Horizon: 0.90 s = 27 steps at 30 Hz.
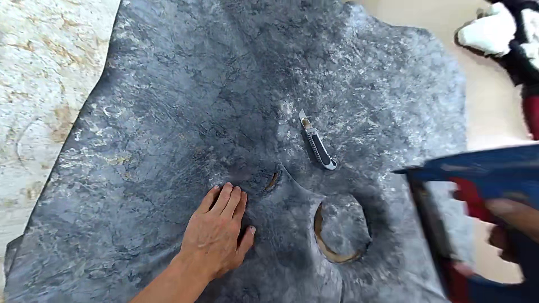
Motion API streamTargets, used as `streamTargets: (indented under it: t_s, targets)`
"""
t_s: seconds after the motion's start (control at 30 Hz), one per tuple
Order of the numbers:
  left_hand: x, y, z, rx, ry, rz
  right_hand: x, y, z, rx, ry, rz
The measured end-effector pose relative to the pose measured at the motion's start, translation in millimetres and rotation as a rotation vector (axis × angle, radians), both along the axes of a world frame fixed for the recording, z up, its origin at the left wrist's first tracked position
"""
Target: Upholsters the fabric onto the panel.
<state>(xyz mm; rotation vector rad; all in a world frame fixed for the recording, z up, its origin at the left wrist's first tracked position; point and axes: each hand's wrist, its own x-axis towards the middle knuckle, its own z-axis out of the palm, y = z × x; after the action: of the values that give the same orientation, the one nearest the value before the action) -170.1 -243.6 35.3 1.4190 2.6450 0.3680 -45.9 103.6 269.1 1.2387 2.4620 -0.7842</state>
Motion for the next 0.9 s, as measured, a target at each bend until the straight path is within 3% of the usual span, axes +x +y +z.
streamTargets:
  t_s: [0.17,0.3,0.47,0.7,0.9]
  targets:
    - [0,0,-1,0.035,-0.073,-0.018,-125,-92,-26,-0.331,-0.329,0.139]
    - [-1,1,-3,0.066,-0.092,-0.021,-182,-133,-60,-0.379,-0.602,0.19]
    - [1,-14,-12,0.325,-0.026,-0.021,-207,-142,-79,-0.344,-0.669,0.162]
    - [4,-14,-4,0.067,-0.06,-0.038,-232,-141,-90,-0.414,-0.754,0.137]
    - [-1,-7,-1,0.051,-0.119,-0.014,-246,-142,-101,-0.492,-0.847,0.116]
